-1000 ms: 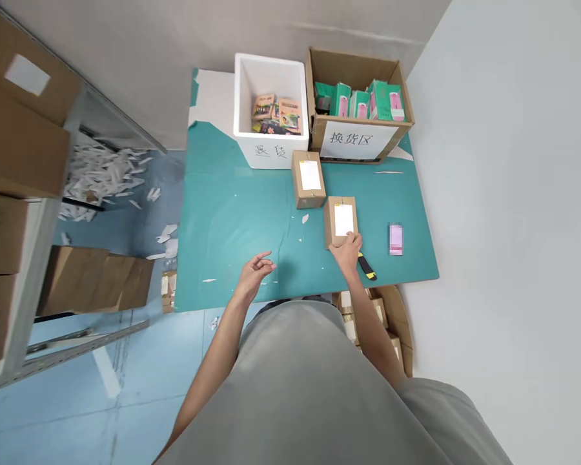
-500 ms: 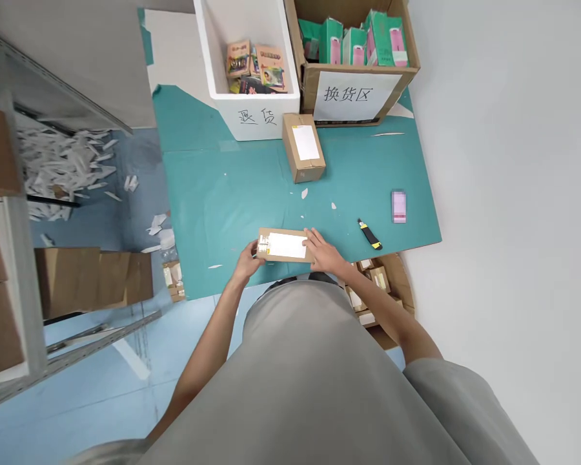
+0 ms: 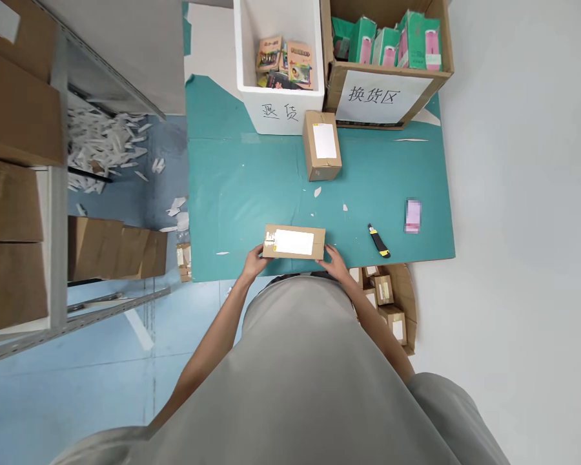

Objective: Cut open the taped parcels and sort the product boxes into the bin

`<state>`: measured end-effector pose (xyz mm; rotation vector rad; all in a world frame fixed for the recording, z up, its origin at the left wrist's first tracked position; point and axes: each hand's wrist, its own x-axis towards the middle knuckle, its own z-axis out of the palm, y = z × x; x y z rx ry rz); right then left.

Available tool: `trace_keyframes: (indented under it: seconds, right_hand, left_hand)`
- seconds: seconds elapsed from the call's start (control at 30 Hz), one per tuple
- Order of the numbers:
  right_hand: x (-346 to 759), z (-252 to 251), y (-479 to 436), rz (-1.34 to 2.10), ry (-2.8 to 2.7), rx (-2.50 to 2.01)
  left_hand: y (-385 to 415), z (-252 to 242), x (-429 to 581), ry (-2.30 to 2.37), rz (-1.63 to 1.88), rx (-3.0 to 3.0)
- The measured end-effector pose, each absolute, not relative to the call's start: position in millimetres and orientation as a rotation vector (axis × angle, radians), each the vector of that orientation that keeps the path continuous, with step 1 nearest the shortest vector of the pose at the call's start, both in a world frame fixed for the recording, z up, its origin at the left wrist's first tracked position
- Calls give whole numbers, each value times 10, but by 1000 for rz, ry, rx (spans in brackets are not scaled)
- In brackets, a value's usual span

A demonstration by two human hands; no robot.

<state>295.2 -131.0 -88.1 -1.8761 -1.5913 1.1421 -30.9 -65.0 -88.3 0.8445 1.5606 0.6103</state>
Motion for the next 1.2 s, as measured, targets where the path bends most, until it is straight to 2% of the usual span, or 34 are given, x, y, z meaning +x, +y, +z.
trace_keyframes:
  seconds: [0.3, 0.53, 0.83, 1.2]
  right_hand:
    - [3065, -560, -1006, 1417, -1200, -1737]
    - [3140, -657, -1119, 1369, -1131, -1903]
    - [3116, -884, -1271, 1399, -1083, -1899]
    - [3305, -492, -897, 1205, -1198, -1755]
  left_hand:
    - [-753, -800, -232, 1658, 674, 807]
    - [-915, -885, -131, 1719, 672, 708]
    - [-1186, -825, -51, 1772, 643, 742]
    - [-788, -439, -127, 1713, 878, 962]
